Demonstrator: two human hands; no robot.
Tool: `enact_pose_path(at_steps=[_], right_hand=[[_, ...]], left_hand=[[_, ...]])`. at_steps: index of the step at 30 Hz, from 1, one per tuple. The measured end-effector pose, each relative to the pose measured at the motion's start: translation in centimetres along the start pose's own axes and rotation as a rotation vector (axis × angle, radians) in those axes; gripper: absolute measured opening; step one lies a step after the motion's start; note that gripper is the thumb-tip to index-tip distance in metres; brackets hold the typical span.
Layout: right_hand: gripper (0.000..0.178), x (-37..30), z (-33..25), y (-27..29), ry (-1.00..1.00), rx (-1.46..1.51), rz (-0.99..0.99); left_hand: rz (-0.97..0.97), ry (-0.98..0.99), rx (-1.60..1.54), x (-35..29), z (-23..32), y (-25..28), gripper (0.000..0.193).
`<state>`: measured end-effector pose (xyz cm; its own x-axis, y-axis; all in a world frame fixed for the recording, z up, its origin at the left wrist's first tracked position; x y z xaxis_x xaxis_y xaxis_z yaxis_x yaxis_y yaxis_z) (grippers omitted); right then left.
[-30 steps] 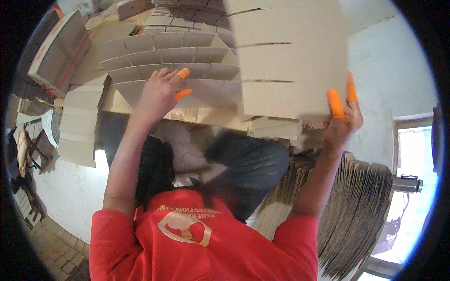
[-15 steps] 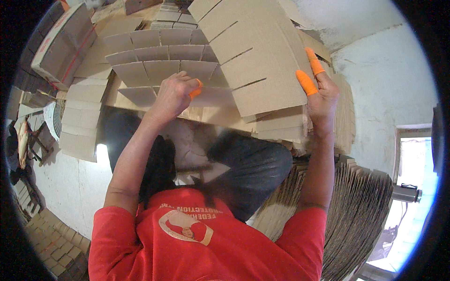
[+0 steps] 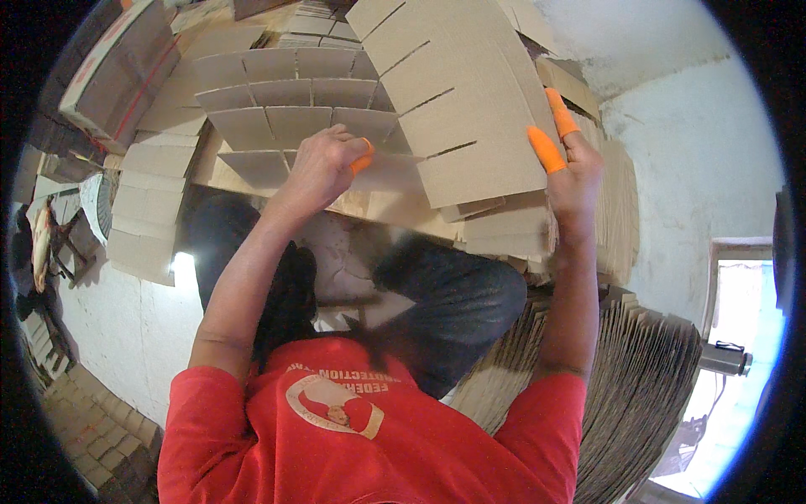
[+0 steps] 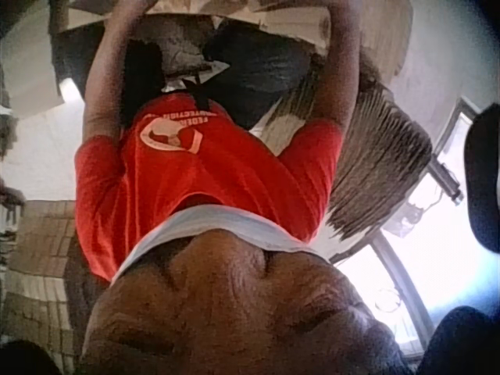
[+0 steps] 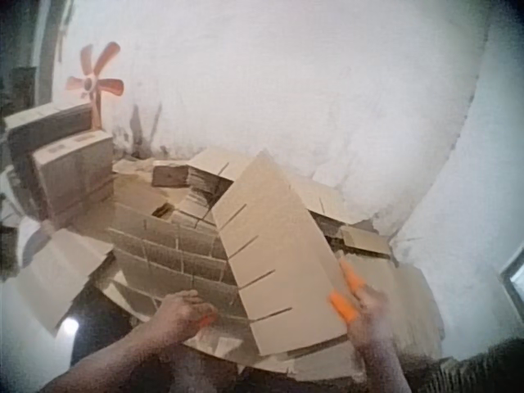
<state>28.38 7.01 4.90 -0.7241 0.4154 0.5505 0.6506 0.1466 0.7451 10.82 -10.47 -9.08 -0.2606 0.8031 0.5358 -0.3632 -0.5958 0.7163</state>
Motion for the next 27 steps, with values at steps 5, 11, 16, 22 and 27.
enact_pose_path(at_steps=[5,11,16,22,27], right_hand=[[0.055,-0.5,-0.9,-0.4,-0.013,0.023,-0.036],[0.053,-0.5,-1.0,-1.2,0.095,-0.025,-0.03],[0.052,0.9,-1.0,-2.8,-0.02,-0.01,-0.206],[0.051,1.5,-1.9,-3.5,0.006,-0.06,-0.255],[0.06,0.6,-2.8,-6.5,-0.024,-0.168,-0.461]], left_hand=[[-0.007,0.003,-0.014,-0.1,0.2,0.1,0.016],[0.011,-0.008,-0.006,-0.1,0.2,-0.1,0.013],[0.065,-0.014,-0.026,0.3,0.8,0.8,0.008],[0.07,0.006,-0.012,0.3,0.6,0.4,0.009],[0.063,-0.003,-0.025,0.4,0.4,0.5,0.009]])
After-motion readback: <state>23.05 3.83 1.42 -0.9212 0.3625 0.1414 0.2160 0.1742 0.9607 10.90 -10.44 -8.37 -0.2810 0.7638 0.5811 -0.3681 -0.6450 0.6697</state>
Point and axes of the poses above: each hand's wrist, its own x-axis towards the middle knuckle, its own y-axis out of the back of the hand, z = x × y, the point moved 9 cm from there along x, towards the middle knuckle, and after that the axes turned 1 degree about -z, right-handed, at the moved point
